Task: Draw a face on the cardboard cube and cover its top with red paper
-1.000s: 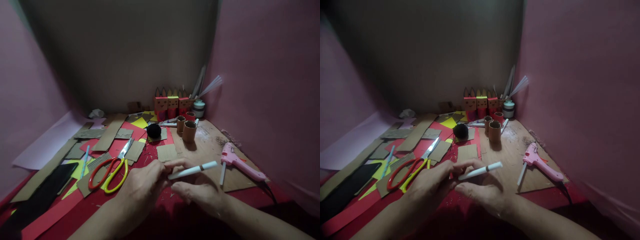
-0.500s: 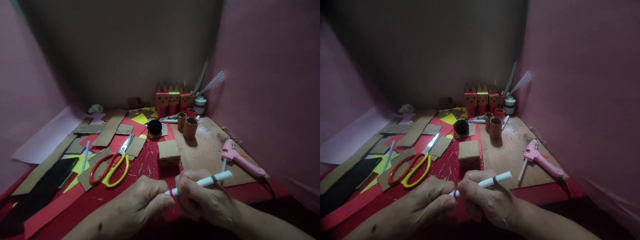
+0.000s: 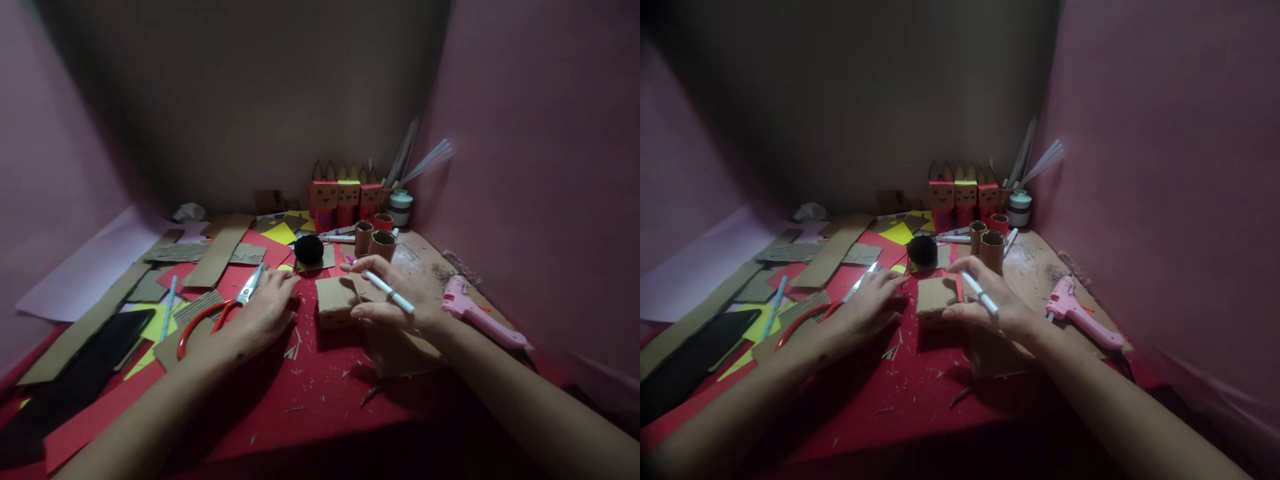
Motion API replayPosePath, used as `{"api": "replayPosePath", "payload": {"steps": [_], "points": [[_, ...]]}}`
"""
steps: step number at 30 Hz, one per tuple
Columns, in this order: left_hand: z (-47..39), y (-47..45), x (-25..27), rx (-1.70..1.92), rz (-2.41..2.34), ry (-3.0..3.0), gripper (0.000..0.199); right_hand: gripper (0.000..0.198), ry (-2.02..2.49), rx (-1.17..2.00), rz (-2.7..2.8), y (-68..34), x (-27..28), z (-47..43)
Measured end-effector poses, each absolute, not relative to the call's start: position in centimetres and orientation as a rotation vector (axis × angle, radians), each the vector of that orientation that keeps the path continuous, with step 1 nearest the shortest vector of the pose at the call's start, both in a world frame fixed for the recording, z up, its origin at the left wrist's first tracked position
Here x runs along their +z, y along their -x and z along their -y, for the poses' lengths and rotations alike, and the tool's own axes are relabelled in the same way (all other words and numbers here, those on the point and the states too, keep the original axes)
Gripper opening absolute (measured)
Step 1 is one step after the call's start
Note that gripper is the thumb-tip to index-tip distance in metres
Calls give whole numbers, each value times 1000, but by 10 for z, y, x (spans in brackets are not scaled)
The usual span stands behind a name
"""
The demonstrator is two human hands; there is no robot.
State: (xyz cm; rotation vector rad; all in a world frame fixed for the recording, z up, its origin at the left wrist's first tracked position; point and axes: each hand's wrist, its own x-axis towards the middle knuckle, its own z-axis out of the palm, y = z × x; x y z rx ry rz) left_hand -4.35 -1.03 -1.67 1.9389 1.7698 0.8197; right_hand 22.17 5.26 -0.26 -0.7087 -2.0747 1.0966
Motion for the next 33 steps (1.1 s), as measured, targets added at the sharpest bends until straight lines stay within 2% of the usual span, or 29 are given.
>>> {"api": "replayPosePath", "payload": {"steps": [3,5,11,17,19,23,26,30,33], "points": [[11,39,-29,840,-1606,-1895,82,51,702,1173,2122,-218,-4,-54],[11,32,-34,857,-1518,-1827,91,48,699,1228,2100,-215,-6,-53],[11,16,-16,918,-1354,-1641,73,38,689,1453,1790,-205,-10,-58],[14,15,16,940,-1181,-1502,69,29,551,1655,1534,-197,8,-70],[17,11,19,988,-1159,-1439,68,23,548,1590,1522,-195,13,-70],[24,5,15,1132,-1212,-1276,62,15,525,1214,1404,-193,20,-58],[28,4,10,1161,-1275,-1208,60,21,435,1311,1325,-191,22,-42],[32,1,8,1194,-1264,-1178,57,12,420,1506,1285,-186,12,-22],[36,-3,5,1177,-1240,-1153,51,8,461,1448,1395,-184,2,-10]]}}
